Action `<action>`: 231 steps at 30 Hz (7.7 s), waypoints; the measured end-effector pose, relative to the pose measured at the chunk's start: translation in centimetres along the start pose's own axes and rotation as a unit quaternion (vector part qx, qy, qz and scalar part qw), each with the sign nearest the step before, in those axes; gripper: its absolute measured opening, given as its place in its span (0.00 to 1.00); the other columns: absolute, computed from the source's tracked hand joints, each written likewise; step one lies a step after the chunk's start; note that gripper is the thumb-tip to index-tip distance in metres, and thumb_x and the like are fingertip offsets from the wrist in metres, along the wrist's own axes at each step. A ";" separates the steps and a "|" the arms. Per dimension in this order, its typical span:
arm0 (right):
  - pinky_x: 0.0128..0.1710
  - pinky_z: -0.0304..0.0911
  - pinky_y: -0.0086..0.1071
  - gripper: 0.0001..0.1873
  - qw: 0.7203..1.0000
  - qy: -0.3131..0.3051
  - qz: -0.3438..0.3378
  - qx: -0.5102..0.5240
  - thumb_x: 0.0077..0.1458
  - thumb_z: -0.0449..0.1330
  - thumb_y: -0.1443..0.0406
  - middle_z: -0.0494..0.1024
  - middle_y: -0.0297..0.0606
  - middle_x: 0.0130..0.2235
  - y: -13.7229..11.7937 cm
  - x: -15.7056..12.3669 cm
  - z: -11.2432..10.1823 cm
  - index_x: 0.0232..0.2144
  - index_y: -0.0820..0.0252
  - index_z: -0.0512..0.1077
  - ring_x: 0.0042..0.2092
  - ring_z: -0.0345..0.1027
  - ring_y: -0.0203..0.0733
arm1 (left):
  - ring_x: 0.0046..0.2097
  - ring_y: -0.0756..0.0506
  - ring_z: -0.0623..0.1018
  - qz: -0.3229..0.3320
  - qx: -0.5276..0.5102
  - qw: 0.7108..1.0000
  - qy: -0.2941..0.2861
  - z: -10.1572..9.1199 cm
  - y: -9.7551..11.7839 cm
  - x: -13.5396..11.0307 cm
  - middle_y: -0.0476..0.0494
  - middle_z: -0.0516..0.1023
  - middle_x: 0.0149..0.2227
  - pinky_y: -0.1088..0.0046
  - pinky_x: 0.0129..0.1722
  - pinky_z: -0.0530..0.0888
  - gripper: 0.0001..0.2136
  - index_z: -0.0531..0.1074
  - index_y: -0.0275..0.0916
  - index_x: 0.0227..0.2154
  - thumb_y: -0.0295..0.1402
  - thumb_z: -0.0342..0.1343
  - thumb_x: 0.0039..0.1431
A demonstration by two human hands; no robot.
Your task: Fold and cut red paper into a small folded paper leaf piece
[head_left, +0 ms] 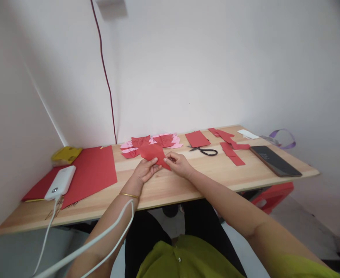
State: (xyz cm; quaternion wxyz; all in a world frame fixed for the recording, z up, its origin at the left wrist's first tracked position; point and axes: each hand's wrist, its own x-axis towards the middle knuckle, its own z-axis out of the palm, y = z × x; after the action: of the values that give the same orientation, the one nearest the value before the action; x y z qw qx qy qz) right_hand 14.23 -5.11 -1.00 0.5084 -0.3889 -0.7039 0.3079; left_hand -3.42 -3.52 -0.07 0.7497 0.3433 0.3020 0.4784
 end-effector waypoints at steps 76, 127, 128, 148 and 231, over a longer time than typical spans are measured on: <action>0.27 0.57 0.28 0.15 0.999 -0.024 0.023 0.019 0.54 0.57 0.54 0.69 0.32 0.25 -1.0 -0.3 0.3 0.27 0.61 0.68 0.25 0.59 0.32 | 0.29 0.51 0.75 0.038 0.072 0.996 -0.031 -0.5 -0.7 0.4 0.45 0.79 0.30 0.74 0.32 0.71 0.13 0.75 0.33 0.31 0.30 0.68 0.41; 0.28 0.53 0.28 0.13 0.997 -0.037 0.061 -0.023 0.53 0.54 0.56 0.64 0.29 0.24 -0.6 0.0 -0.4 0.25 0.59 0.63 0.26 0.55 0.33 | 0.26 0.53 0.74 0.128 0.013 0.988 0.087 -1.0 0.2 1.3 0.50 0.78 0.26 0.79 0.24 0.68 0.14 0.71 0.35 0.27 0.32 0.70 0.38; 0.28 0.53 0.28 0.13 0.997 -0.036 0.062 -0.029 0.53 0.54 0.56 0.63 0.29 0.24 -0.6 0.0 -0.5 0.24 0.59 0.63 0.26 0.54 0.33 | 0.25 0.54 0.73 0.132 0.013 0.987 0.093 -1.0 0.2 1.3 0.50 0.77 0.25 0.79 0.24 0.68 0.14 0.71 0.35 0.26 0.33 0.70 0.38; 0.30 0.57 0.28 0.16 0.999 -0.016 0.026 -0.021 0.56 0.53 0.53 0.68 0.31 0.25 -0.5 -0.1 0.0 0.27 0.59 0.66 0.28 0.59 0.34 | 0.22 0.56 0.66 0.101 0.166 0.981 -0.011 -0.2 -0.9 0.7 0.48 0.75 0.24 0.77 0.24 0.63 0.13 0.76 0.32 0.27 0.32 0.69 0.38; 0.35 0.59 0.30 0.15 0.992 0.008 0.079 0.097 0.51 0.57 0.53 0.68 0.32 0.29 0.0 0.5 -0.4 0.28 0.60 0.64 0.32 0.61 0.35 | 0.21 0.55 0.67 0.131 0.097 0.985 0.064 -0.3 -0.1 0.9 0.51 0.73 0.22 0.77 0.24 0.66 0.14 0.71 0.34 0.25 0.35 0.69 0.37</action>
State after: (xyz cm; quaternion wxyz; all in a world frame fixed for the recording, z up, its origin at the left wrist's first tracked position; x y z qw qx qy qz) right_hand 14.52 -4.66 -0.65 0.5231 -0.3948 -0.6339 0.4107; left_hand -3.25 -2.70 -0.43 0.6230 0.4196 0.3467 0.5618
